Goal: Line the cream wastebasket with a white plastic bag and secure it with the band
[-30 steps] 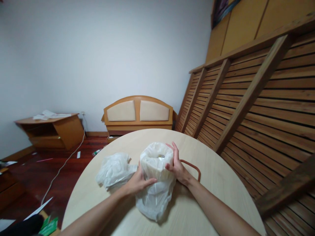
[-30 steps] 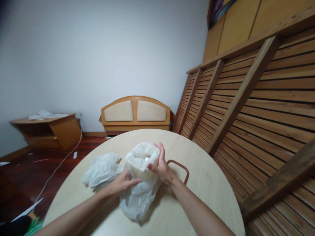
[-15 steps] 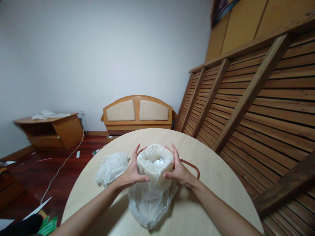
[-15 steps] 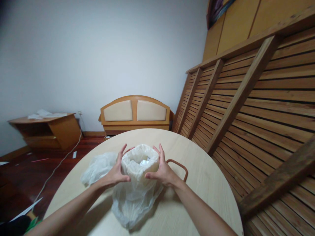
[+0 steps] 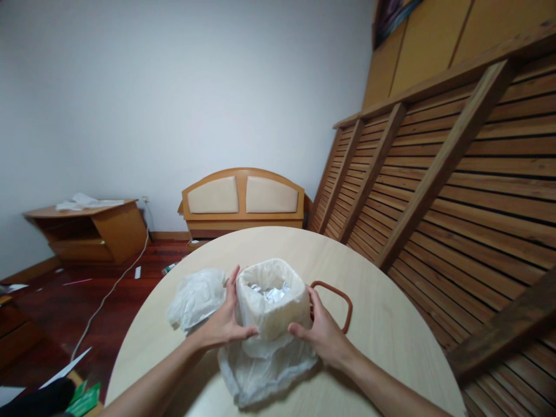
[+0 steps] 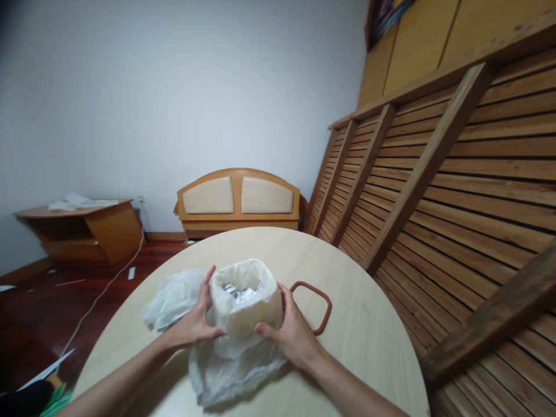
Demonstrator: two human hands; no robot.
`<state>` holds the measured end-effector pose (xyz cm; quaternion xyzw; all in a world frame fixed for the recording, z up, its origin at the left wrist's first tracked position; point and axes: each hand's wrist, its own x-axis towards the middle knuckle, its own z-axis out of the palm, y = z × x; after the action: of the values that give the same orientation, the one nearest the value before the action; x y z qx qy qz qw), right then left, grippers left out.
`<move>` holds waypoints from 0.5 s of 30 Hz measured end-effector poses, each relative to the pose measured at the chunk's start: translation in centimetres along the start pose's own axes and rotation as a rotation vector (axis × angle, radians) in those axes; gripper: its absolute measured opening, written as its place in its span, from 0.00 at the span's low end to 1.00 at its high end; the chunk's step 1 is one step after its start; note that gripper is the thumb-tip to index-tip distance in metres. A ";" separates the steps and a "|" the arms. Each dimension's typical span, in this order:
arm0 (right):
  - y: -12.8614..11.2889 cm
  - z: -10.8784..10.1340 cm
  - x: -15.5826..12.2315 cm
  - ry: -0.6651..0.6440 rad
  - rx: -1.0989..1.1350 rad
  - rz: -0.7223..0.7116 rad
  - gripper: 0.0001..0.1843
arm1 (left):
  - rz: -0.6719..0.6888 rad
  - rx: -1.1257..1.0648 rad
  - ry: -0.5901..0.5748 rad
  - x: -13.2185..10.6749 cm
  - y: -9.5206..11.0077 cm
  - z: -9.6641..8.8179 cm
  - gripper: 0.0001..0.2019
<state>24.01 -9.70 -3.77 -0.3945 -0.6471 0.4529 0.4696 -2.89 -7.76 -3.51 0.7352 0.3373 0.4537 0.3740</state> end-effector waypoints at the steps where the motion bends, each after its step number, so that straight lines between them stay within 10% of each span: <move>1: 0.0 -0.6 0.6 0.020 0.005 -0.010 0.57 | 0.019 -0.031 0.016 -0.2 0.2 0.2 0.69; 7: -0.2 -1.6 4.1 -0.133 0.137 -0.155 0.77 | 0.026 -0.056 0.154 -0.6 0.7 2.4 0.74; 11: 0.3 1.4 3.0 -0.302 0.177 -0.027 0.54 | -0.021 -0.004 0.141 -0.3 0.1 3.4 0.73; 15: 1.4 3.6 0.8 -0.086 0.006 -0.075 0.41 | -0.025 -0.065 0.095 0.1 -1.5 3.3 0.68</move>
<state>20.51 -9.36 -5.43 -0.3487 -0.6797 0.4533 0.4592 -0.08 -7.73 -5.73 0.6961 0.3491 0.4939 0.3868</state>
